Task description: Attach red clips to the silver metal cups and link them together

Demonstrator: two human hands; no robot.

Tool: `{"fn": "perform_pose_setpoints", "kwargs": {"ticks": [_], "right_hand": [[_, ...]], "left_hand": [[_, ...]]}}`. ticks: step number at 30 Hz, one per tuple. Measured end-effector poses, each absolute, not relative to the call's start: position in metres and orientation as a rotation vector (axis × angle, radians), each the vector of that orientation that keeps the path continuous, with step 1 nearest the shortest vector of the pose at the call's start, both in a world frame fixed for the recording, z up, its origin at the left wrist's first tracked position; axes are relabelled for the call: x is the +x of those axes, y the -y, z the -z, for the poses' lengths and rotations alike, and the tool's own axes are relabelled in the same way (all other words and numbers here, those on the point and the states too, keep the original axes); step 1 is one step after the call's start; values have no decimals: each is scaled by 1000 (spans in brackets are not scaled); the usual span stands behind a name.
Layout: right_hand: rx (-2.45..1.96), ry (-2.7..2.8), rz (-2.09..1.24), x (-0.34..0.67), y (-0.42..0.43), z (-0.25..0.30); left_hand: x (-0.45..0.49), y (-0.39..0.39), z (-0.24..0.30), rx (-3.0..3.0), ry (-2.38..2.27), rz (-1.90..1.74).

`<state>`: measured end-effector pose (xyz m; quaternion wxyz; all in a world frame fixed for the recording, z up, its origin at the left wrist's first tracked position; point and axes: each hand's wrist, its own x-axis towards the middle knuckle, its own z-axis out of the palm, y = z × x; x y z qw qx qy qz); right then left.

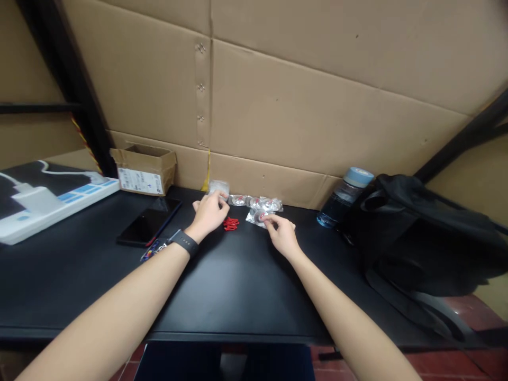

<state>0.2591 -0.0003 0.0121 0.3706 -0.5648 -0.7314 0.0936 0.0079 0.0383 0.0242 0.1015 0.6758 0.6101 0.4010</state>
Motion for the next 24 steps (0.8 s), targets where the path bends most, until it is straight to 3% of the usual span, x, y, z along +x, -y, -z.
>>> {"fn": "perform_pose_setpoints", "kwargs": {"ticks": [13, 24], "right_hand": [[-1563, 1986, -198, 225, -104, -22], [-1704, 2117, 104, 229, -96, -20]], "left_hand": [[24, -51, 6, 1883, -1554, -1460], [19, -57, 12, 1913, -1460, -1496]]}}
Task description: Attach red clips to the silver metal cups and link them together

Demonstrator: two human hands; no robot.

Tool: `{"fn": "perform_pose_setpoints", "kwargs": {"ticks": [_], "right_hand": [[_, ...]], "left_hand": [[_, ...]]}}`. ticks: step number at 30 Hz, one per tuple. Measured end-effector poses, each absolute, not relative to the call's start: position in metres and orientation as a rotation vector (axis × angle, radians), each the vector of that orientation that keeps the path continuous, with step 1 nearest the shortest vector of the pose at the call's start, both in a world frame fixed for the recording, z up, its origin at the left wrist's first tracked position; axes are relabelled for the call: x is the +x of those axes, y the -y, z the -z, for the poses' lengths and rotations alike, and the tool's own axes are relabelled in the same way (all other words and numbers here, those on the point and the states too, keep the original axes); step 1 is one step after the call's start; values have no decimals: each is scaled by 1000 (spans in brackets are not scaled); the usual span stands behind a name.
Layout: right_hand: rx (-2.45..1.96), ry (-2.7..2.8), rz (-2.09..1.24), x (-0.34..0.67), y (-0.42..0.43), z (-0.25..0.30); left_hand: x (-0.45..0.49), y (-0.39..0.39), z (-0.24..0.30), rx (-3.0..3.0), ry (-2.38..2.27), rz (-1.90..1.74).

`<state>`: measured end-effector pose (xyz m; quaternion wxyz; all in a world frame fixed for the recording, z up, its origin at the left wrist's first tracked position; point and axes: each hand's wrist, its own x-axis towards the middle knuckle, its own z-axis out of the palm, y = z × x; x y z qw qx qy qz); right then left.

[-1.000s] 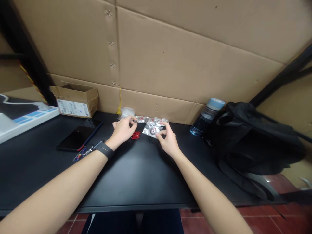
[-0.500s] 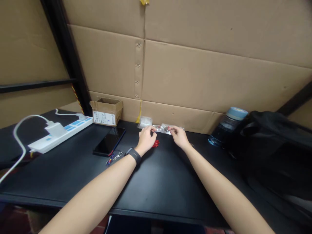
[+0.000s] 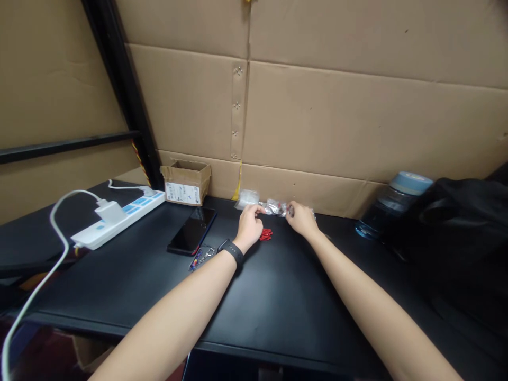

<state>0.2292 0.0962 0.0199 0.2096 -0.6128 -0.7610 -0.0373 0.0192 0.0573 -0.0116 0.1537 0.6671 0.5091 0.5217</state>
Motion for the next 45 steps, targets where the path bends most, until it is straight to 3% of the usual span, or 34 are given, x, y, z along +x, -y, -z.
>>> {"fn": "perform_pose_setpoints", "kwargs": {"ticks": [9, 16, 23, 29, 45], "right_hand": [[-1482, 2332, 143, 314, -52, -24], [-1424, 2131, -352, 364, -41, -18], [-1344, 2289, -450, 370, -37, -26], [-1325, 2330, -521, 371, -35, -31], [-1323, 2293, -480, 368, -34, -28]], "left_hand": [[20, -50, 6, 2014, -1398, -1369], [19, -50, -1, 1996, -1503, -1428], [12, -37, -23, 2147, -1403, -1413], [1, -29, -38, 2463, -1169, -937], [-15, -35, -35, 2521, -1188, -695]]}}
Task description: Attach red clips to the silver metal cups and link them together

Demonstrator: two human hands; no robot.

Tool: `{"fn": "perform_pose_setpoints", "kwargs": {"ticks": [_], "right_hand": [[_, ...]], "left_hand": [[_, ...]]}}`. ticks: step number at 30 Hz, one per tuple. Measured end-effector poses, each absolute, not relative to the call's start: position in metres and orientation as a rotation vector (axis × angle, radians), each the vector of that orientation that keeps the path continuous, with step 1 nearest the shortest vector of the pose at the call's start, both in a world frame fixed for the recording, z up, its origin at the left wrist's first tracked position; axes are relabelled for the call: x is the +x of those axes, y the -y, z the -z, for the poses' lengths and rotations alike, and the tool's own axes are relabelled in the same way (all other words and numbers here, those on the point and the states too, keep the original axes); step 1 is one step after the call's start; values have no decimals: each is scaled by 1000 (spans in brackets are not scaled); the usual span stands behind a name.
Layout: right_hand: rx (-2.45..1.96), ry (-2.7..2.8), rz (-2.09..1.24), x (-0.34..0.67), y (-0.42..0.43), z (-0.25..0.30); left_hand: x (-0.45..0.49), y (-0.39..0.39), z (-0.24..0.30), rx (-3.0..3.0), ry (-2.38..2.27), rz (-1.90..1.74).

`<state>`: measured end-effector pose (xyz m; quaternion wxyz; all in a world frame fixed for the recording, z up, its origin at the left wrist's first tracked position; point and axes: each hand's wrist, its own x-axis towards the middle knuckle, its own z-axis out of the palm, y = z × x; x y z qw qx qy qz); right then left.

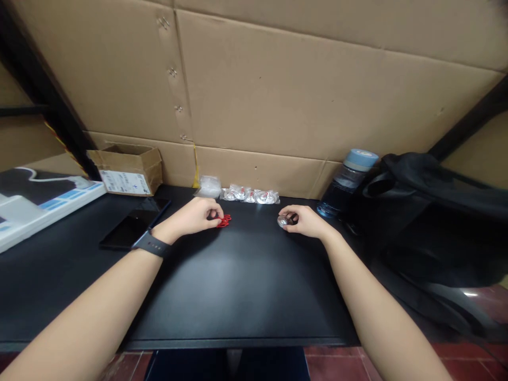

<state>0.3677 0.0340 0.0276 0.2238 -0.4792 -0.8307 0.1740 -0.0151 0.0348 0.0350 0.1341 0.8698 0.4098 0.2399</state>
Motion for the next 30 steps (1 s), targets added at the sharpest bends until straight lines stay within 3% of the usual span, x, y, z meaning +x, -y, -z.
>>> {"fn": "perform_pose_setpoints", "kwargs": {"ticks": [23, 30], "right_hand": [[-1362, 2279, -447, 368, -33, -33], [-1278, 2265, -340, 358, -26, -40]], "left_hand": [[1, -32, -17, 2633, -1016, -600], [7, -28, -26, 2636, -1011, -799]]}}
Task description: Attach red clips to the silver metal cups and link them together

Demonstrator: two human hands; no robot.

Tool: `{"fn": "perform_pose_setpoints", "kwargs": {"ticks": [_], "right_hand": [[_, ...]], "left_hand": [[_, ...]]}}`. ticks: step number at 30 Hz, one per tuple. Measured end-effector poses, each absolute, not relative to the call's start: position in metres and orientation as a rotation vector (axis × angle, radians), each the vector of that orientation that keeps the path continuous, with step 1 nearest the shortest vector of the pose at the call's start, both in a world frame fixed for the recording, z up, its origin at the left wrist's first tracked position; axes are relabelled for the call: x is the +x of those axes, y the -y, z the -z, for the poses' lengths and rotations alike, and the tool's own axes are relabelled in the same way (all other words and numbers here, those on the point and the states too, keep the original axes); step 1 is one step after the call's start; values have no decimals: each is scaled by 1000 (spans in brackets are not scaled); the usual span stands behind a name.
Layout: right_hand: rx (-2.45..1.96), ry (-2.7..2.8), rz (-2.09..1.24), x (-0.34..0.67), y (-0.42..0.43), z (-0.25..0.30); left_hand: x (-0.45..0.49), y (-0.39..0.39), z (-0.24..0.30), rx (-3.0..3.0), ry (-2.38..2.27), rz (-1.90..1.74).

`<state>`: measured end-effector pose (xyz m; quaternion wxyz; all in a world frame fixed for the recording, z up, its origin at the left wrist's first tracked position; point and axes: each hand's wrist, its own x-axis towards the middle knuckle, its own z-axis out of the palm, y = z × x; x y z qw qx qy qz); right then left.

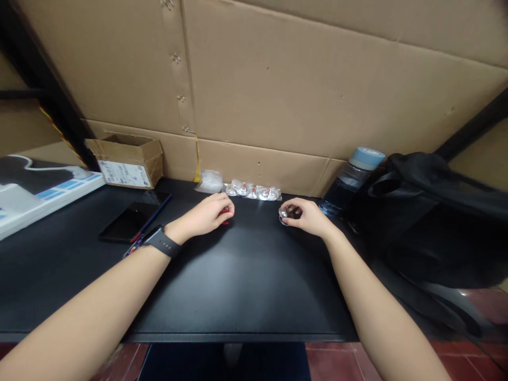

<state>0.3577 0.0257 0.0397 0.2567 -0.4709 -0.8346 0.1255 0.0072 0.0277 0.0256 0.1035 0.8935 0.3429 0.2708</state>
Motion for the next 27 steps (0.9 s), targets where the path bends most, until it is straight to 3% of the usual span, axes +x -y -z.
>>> {"fn": "perform_pose_setpoints", "kwargs": {"ticks": [6, 15, 22, 27], "right_hand": [[-1138, 2210, -164, 321, -7, -45], [-897, 2102, -326, 268, 21, -30], [-871, 1955, -360, 258, 26, -27], [-862, 1868, -348, 255, 31, -30]], "left_hand": [[15, -19, -34, 2595, -1004, -867], [24, -7, -35, 2553, -991, -929], [36, -3, -33, 1961, -1016, -1199], [40, -3, -30, 1820, -1017, -1158]]}}
